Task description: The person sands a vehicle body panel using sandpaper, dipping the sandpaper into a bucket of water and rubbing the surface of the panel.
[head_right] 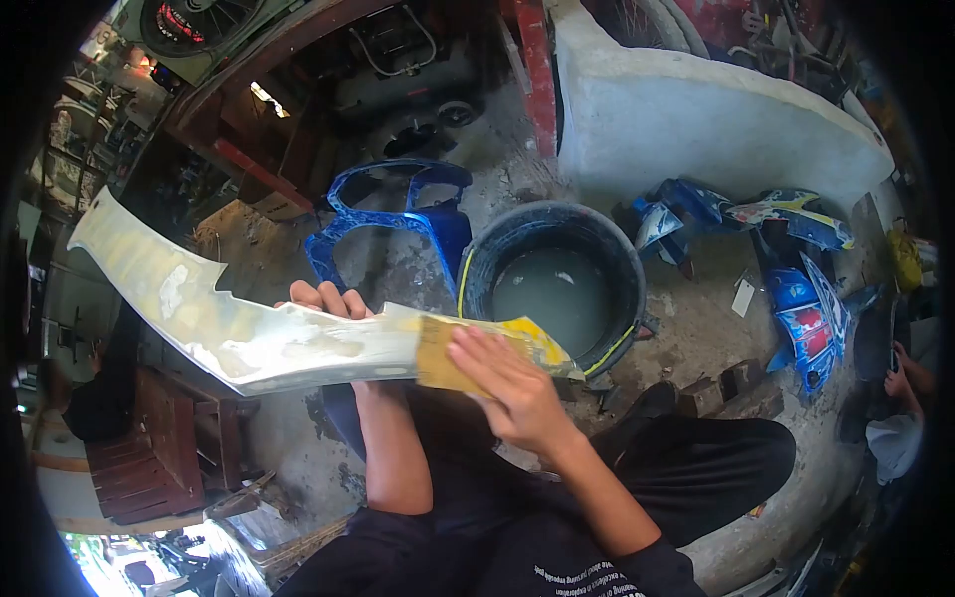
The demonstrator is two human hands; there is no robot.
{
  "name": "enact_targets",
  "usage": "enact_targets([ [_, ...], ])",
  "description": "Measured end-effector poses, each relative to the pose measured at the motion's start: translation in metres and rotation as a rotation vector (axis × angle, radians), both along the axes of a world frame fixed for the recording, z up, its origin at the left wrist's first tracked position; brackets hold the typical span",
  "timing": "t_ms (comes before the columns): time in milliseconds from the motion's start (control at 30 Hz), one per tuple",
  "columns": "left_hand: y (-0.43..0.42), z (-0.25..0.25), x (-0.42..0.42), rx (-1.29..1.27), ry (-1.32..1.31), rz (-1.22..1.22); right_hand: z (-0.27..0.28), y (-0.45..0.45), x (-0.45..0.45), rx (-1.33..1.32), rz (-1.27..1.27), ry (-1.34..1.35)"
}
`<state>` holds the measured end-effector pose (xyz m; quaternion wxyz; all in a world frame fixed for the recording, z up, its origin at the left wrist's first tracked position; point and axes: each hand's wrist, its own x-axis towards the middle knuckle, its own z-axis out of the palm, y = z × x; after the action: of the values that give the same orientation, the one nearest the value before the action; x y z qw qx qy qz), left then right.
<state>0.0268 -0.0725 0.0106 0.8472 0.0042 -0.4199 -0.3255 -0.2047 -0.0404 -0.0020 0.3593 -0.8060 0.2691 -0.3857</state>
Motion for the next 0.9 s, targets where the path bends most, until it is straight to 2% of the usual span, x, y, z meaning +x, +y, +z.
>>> enact_targets([
  [67,0.001,-0.002,-0.005,0.019,0.102,0.072,-0.024,-0.001,-0.017,0.056,-0.044,-0.010],
  [167,0.003,-0.014,0.003,0.028,0.017,0.056,-0.037,0.002,-0.027,0.155,-0.121,-0.028],
  [200,0.004,-0.009,0.003,0.046,-0.021,0.183,-0.031,0.003,-0.023,0.126,-0.118,-0.029],
  [300,0.014,-0.006,0.029,0.080,-0.037,0.123,-0.007,-0.001,-0.010,0.065,-0.111,-0.036],
  [367,0.014,-0.003,0.027,0.124,-0.006,0.168,0.008,-0.005,0.002,0.009,-0.065,-0.032],
  [433,0.009,0.001,0.013,0.082,-0.041,0.321,0.005,-0.012,0.010,-0.001,-0.080,-0.031],
  [467,0.009,0.002,0.004,0.185,-0.072,0.403,-0.004,-0.016,0.012,0.022,-0.124,-0.022],
  [500,0.009,-0.002,-0.004,0.183,-0.072,0.402,-0.013,-0.019,0.014,0.045,-0.167,-0.012],
  [567,0.011,-0.016,-0.017,0.405,-0.069,0.365,-0.037,-0.018,0.007,0.103,-0.178,-0.015],
  [600,0.014,-0.025,-0.024,0.431,-0.086,0.344,-0.050,-0.013,0.003,0.169,-0.182,-0.014],
  [733,0.021,-0.052,-0.027,0.438,-0.075,0.176,-0.076,0.007,-0.013,0.305,-0.240,-0.017],
  [800,0.025,-0.056,-0.026,0.429,-0.013,-0.029,-0.087,0.013,-0.018,0.358,-0.262,-0.034],
  [833,0.027,-0.056,-0.028,0.434,-0.013,-0.037,-0.091,0.013,-0.019,0.391,-0.286,-0.051],
  [900,0.028,-0.047,-0.033,0.541,-0.244,0.208,-0.093,0.012,-0.018,0.419,-0.317,-0.074],
])
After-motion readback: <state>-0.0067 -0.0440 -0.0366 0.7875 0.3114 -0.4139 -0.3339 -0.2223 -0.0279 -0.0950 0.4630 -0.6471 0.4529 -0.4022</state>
